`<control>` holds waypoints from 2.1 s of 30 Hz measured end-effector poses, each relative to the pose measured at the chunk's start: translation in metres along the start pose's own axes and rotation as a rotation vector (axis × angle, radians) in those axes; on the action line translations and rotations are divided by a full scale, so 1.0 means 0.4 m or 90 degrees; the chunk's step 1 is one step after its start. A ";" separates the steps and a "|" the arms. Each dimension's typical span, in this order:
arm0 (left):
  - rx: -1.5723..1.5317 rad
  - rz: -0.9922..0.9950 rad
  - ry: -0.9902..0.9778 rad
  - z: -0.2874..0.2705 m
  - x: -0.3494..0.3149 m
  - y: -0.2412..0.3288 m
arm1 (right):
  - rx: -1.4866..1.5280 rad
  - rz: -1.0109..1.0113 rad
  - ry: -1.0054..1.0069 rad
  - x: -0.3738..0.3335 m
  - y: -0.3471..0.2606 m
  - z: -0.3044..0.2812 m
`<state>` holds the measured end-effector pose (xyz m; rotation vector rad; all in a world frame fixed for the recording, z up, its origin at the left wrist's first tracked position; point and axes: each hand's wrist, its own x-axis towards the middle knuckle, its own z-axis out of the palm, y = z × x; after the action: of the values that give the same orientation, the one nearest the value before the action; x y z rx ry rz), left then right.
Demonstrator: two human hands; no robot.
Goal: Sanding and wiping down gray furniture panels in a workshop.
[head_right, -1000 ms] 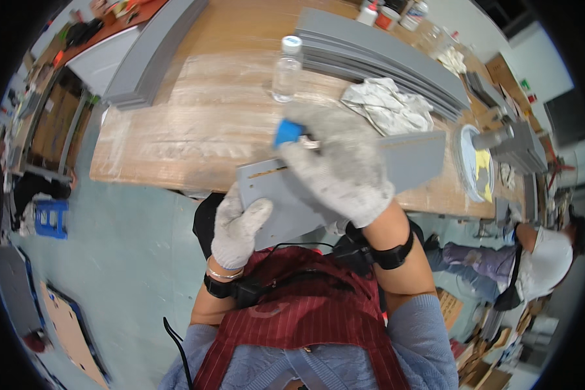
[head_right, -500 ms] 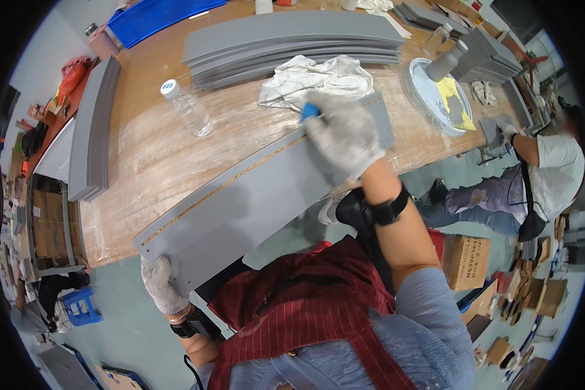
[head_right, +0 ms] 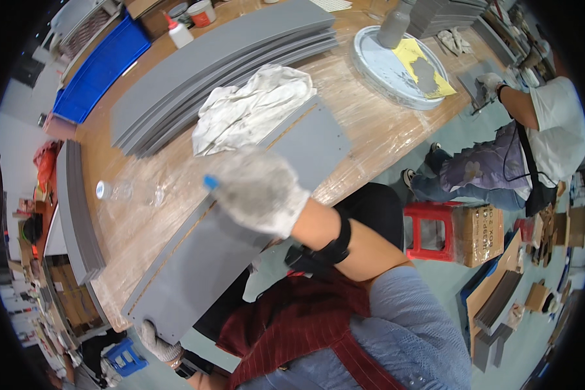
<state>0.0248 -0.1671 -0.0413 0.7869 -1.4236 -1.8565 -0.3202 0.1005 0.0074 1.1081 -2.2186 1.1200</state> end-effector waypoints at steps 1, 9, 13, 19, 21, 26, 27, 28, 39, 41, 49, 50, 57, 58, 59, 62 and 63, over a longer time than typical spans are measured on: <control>0.003 -0.006 0.004 -0.006 0.007 -0.005 | -0.007 -0.051 0.123 0.008 0.053 -0.023; 0.046 -0.041 0.029 -0.051 0.057 -0.039 | -0.062 0.437 -0.014 -0.001 0.495 -0.201; 0.051 -0.061 0.051 -0.057 0.072 -0.038 | 0.106 0.521 0.016 -0.025 0.543 -0.189; 0.052 -0.119 0.111 -0.044 0.087 -0.039 | 0.022 0.570 -0.056 -0.037 0.483 -0.182; -0.008 -0.140 0.077 -0.046 0.090 -0.055 | 0.020 0.613 -0.102 -0.044 0.471 -0.194; 0.096 -0.161 0.088 -0.065 0.099 -0.078 | -0.072 0.531 -0.221 -0.101 0.453 -0.236; 0.100 -0.197 0.053 -0.064 0.105 -0.073 | -0.075 0.525 -0.195 -0.119 0.446 -0.249; 0.132 -0.232 0.063 -0.058 0.107 -0.069 | -0.085 0.505 -0.157 -0.139 0.436 -0.264; 0.001 -0.316 0.085 0.055 0.096 -0.034 | 0.090 0.580 0.077 -0.224 0.367 -0.309; 0.040 -0.320 0.089 0.036 0.100 -0.036 | -0.015 0.551 0.091 -0.224 0.373 -0.289; 0.092 -0.316 0.110 0.021 0.096 -0.038 | -0.157 0.410 0.141 -0.244 0.332 -0.250; 0.085 -0.319 0.142 0.028 0.093 -0.034 | -0.169 0.382 0.161 -0.248 0.309 -0.233; 0.012 -0.333 0.089 0.046 0.080 -0.011 | -0.097 0.287 0.157 -0.259 0.213 -0.203; 0.013 -0.339 0.087 0.045 0.082 -0.013 | -0.104 0.377 0.154 -0.254 0.225 -0.210; -0.003 -0.341 0.079 0.045 0.083 -0.015 | -0.138 0.448 0.131 -0.250 0.240 -0.217; -0.043 -0.340 0.066 0.045 0.080 -0.019 | -0.129 0.442 0.200 -0.246 0.275 -0.213; -0.053 -0.340 0.060 0.048 0.078 -0.018 | -0.118 0.412 0.191 -0.253 0.269 -0.200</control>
<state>-0.0099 -0.1795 -0.0461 1.2871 -1.1391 -2.2150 -0.3454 0.2511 -0.0628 0.1147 -2.4222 1.1819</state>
